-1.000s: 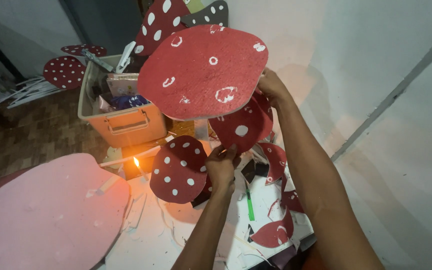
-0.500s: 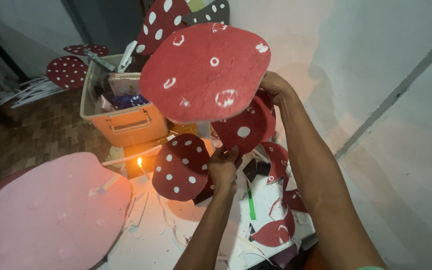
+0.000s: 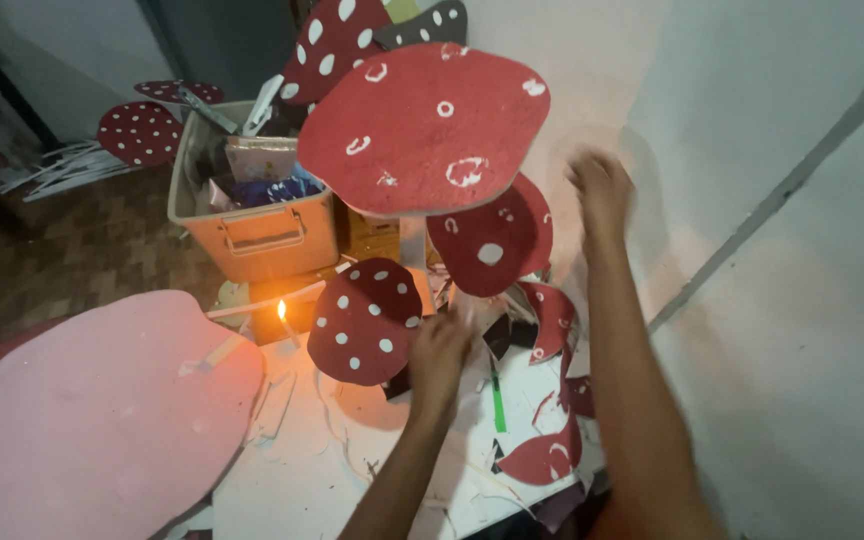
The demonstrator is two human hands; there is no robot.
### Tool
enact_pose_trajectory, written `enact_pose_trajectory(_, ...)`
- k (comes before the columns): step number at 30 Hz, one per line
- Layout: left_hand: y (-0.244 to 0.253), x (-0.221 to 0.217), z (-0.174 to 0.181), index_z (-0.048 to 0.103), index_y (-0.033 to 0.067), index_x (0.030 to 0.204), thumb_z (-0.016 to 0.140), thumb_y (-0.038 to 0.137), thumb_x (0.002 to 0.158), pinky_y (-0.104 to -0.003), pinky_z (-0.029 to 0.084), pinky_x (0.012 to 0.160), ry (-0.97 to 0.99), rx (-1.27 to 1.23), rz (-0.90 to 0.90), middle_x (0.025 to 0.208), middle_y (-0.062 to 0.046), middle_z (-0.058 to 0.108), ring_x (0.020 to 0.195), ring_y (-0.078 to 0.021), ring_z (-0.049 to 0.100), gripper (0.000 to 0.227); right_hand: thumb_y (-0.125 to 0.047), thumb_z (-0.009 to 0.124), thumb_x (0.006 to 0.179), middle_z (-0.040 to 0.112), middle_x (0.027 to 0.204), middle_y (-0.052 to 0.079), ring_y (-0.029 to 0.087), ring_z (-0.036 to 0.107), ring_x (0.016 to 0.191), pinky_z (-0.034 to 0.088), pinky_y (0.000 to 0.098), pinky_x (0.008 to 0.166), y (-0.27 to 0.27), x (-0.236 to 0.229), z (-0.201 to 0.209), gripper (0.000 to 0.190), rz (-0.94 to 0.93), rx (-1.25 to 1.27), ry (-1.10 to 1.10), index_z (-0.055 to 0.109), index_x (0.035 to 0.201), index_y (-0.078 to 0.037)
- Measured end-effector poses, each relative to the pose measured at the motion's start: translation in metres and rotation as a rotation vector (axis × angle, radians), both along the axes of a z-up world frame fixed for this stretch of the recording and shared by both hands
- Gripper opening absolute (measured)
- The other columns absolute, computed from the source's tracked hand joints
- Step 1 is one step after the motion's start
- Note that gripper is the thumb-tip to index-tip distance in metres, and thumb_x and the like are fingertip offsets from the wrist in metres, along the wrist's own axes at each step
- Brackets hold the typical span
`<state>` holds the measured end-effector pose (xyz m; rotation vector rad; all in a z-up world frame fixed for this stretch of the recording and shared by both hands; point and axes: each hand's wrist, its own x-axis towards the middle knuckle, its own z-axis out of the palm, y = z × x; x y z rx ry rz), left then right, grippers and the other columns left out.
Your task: Adding white decorative dots to red foam mushroom caps using a candle flame for bonding.
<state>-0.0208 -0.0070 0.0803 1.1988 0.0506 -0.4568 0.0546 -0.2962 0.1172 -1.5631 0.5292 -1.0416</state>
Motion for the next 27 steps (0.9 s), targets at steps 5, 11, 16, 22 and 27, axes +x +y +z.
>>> enact_pose_trajectory(5, 0.071, -0.041, -0.064, 0.075, -0.0031, 0.105, 0.061, 0.027, 0.092, -0.034, 0.061, 0.080, 0.053, 0.332, -0.166, 0.098, -0.015, 0.077, 0.093, -0.0216, 0.073, 0.036, -0.024, 0.056, 0.095, 0.056, 0.078, 0.003, 0.013, 0.049, 0.070, 0.043, 0.0267, 0.068, 0.122, -0.145, -0.072, 0.020, -0.179, 0.231, 0.101, 0.062, 0.086, -0.006)
enact_pose_trajectory(11, 0.100, -0.068, -0.142, 0.075, 0.0023, 0.114, 0.063, 0.017, 0.089, -0.025, 0.059, 0.079, -0.077, 0.414, -0.244, 0.101, -0.006, 0.080, 0.087, -0.0147, 0.073, 0.031, -0.019, 0.052, 0.094, 0.061, 0.063, 0.013, 0.019, 0.051, 0.053, 0.043, 0.0310, 0.047, 0.253, -0.193, -0.209, 0.035, 0.307, 0.499, 0.465, 0.070, 0.078, 0.006)
enact_pose_trajectory(16, 0.121, -0.058, -0.139, 0.078, 0.0010, 0.109, 0.069, 0.015, 0.086, -0.028, 0.060, 0.077, -0.114, 0.369, -0.206, 0.098, -0.008, 0.078, 0.081, -0.0170, 0.072, 0.028, -0.041, 0.047, 0.098, 0.065, 0.066, 0.013, 0.016, 0.054, 0.057, 0.042, 0.0277, 0.056, 0.290, -0.171, -0.193, 0.055, 0.577, 0.542, 0.539, 0.070, 0.077, 0.004)
enact_pose_trajectory(22, 0.147, -0.041, -0.129, 0.077, 0.0009, 0.092, 0.067, 0.009, 0.083, -0.027, 0.054, 0.070, -0.393, 0.494, 0.021, 0.088, -0.006, 0.074, 0.073, -0.0156, 0.066, 0.015, -0.048, 0.045, 0.100, 0.059, 0.066, 0.008, 0.014, 0.053, 0.059, 0.044, 0.0270, 0.060, 0.307, -0.143, -0.179, 0.057, 0.783, 0.543, 0.529, 0.064, 0.074, 0.000)
enact_pose_trajectory(27, 0.167, -0.001, -0.201, 0.062, 0.0056, 0.081, 0.058, 0.029, 0.094, -0.038, 0.051, 0.067, -0.614, 0.873, 0.182, 0.072, -0.009, 0.066, 0.064, -0.0267, 0.062, 0.027, -0.003, 0.066, 0.073, 0.073, 0.086, 0.005, 0.015, 0.064, 0.075, 0.052, 0.0277, 0.072, 0.266, -0.137, -0.254, 0.027, 0.665, 0.142, 0.566, 0.073, 0.098, -0.004)
